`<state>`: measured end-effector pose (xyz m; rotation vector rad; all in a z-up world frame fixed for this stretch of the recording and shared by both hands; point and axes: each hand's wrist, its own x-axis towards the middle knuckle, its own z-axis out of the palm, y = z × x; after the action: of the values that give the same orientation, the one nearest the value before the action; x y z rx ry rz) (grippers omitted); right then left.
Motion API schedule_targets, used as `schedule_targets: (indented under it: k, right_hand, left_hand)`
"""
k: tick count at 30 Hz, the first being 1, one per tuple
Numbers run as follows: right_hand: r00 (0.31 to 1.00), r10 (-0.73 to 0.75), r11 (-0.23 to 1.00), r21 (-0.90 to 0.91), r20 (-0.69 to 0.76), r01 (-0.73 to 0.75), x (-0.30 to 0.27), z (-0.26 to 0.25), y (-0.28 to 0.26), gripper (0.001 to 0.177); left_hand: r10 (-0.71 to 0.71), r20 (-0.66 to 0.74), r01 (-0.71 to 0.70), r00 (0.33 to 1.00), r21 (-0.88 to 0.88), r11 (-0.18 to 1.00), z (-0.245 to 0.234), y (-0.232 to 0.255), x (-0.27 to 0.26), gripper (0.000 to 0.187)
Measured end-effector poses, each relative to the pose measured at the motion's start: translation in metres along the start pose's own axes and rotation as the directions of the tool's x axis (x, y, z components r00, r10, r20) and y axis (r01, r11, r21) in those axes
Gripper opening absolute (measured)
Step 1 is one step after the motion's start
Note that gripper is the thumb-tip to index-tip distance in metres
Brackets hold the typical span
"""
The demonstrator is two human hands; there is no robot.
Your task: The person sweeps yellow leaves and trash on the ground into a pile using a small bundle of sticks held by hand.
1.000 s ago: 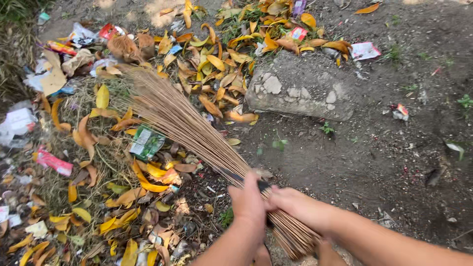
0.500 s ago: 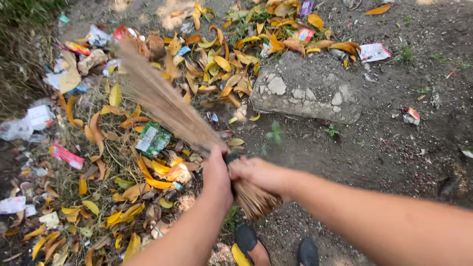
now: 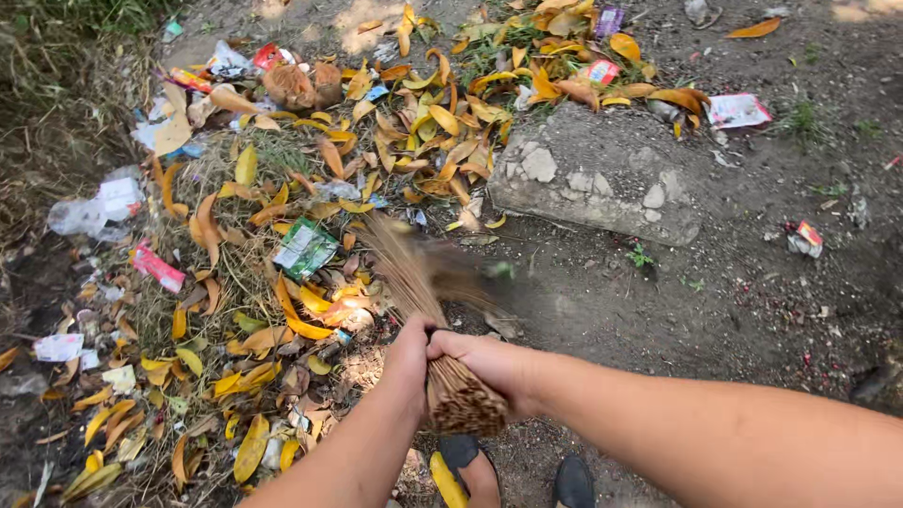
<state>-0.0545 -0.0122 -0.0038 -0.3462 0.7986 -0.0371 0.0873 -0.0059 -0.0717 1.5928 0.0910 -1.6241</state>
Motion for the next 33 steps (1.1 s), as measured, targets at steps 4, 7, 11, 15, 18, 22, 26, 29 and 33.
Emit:
schedule_targets:
  k: [4, 7, 11, 15, 18, 22, 26, 29, 33]
  right_hand:
    - [0.987, -0.075, 0.987, -0.154, -0.141, 0.053, -0.045, -0.022, 0.007, 0.038]
    - [0.976, -0.026, 0.999, -0.05, -0.218, 0.016, -0.095, -0.014, 0.031, 0.041]
    - [0.97, -0.043, 0.936, 0.33, -0.238, 0.122, -0.093, 0.027, 0.065, 0.046]
    - [0.929, 0.203, 0.928, 0.362, -0.309, -0.082, -0.068, 0.042, 0.06, 0.042]
    - [0.986, 0.148, 0.986, 0.062, 0.081, -0.153, -0.061, 0.016, 0.059, 0.047]
    - [0.996, 0.036, 0.974, -0.219, -0.081, -0.053, -0.088, -0.029, 0.083, 0.035]
    - [0.988, -0.084, 0.992, -0.108, -0.133, 0.07, -0.109, -0.062, 0.12, 0.028]
    - [0.929, -0.191, 0.98, -0.106, -0.317, 0.166, -0.092, -0.055, 0.139, 0.031]
    - [0.965, 0.012, 0.962, 0.265, -0.261, 0.06, -0.059, -0.018, 0.109, 0.039]
  left_hand:
    - [0.286, -0.287, -0.175, 0.914, 0.356, 0.918, 0.048, -0.007, -0.074, 0.042]
    - [0.395, -0.199, -0.263, 0.897, 0.477, 0.838, 0.067, -0.025, -0.114, 0.042]
    - [-0.294, 0.24, 0.217, 0.925, 0.299, 0.929, 0.049, -0.025, -0.116, 0.029]
    - [-0.327, 0.307, 0.228, 0.894, 0.315, 0.921, 0.024, -0.025, -0.098, 0.025]
    - [-0.276, -0.014, 0.276, 0.961, 0.022, 0.961, 0.008, -0.043, -0.099, 0.031]
    - [0.184, -0.207, -0.152, 0.961, 0.16, 0.975, 0.023, -0.088, -0.117, 0.042]
    - [0.318, -0.266, -0.221, 0.91, 0.337, 0.915, 0.045, -0.117, -0.144, 0.041]
    - [0.052, 0.065, -0.065, 0.997, 0.218, 0.974, 0.038, -0.116, -0.133, 0.035]
    - [-0.263, 0.272, 0.211, 0.926, 0.205, 0.956, 0.008, -0.09, -0.069, 0.033]
